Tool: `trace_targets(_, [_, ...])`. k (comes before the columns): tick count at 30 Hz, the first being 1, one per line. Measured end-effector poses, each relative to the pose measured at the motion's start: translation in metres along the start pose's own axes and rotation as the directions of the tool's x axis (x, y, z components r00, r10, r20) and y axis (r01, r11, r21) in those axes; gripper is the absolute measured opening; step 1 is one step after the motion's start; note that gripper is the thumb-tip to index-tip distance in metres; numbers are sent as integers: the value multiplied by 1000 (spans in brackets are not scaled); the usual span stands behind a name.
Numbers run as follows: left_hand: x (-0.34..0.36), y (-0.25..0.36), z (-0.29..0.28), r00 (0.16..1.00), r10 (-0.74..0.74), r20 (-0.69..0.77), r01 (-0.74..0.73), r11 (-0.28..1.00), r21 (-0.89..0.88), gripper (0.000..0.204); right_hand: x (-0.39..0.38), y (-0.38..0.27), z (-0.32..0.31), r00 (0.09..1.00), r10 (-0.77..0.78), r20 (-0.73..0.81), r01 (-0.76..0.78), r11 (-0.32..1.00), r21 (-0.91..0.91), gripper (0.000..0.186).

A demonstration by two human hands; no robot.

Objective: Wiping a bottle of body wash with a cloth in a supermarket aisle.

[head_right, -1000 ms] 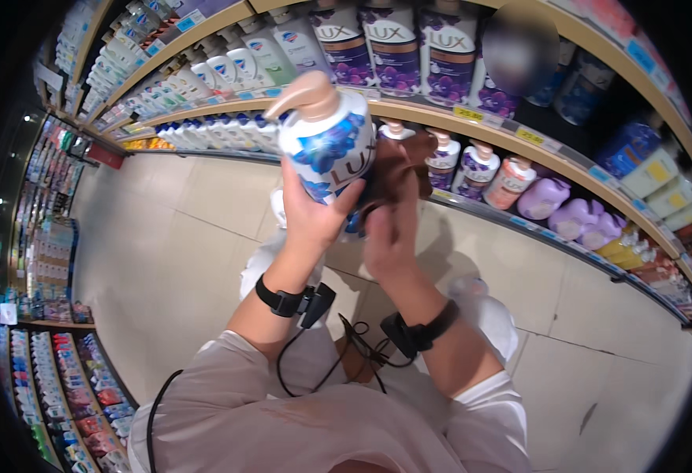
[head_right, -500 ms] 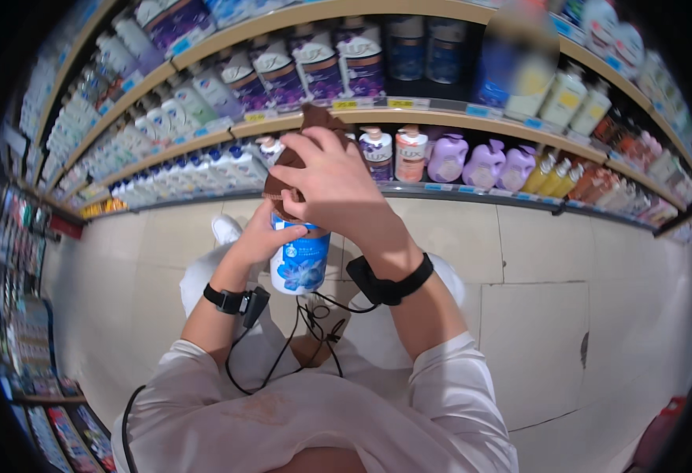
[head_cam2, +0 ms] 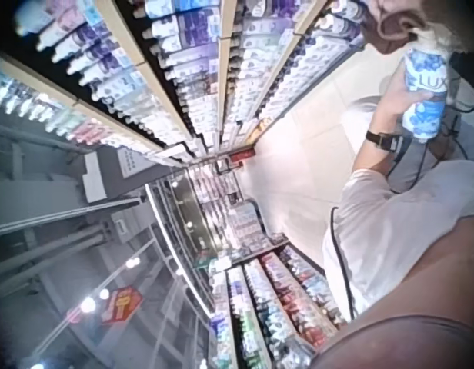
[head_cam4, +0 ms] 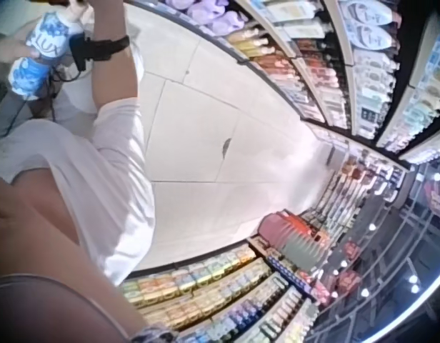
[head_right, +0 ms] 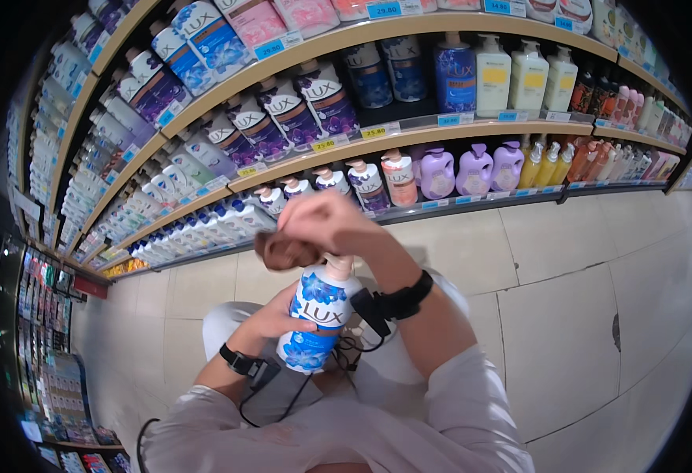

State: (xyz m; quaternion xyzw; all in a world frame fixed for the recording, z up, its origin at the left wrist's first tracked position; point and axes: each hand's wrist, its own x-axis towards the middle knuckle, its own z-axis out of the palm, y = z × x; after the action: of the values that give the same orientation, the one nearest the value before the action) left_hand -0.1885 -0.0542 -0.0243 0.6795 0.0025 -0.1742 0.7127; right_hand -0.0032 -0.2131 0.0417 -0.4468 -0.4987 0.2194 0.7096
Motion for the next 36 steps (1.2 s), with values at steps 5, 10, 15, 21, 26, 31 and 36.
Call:
trace_targets(5, [16,23,-8,955,244,-171,-249,968,-8,84,-3,20,-36,700,307,-644,340,649,680,42])
trace_targets(10, [66,77,-43,628,643,-438,-634,749,193,65,4,61,-28,832,366,-417,-212,904,370,31])
trace_targets(15, [113,126,-68,420,791,-446,-668,602,438,60,14,71,-9,913,370,-170,1,416,909,52])
trace_targets(21, [182,165,-58,499,837,-225,-695,542,472,69,17,68,-31,798,378,-469,102,683,723,61])
trace_targets(26, [219,186,-40,523,840,-146,-737,531,418,66,20,92,-90,643,239,-727,322,778,540,38])
trace_targets(31, [227,216,-37,605,777,-172,-417,493,764,64,21,107,-135,451,-18,-892,412,891,190,44])
trace_targets(36, [249,228,-39,650,758,-57,-438,435,786,54,24,105,-141,360,4,-933,336,932,134,45])
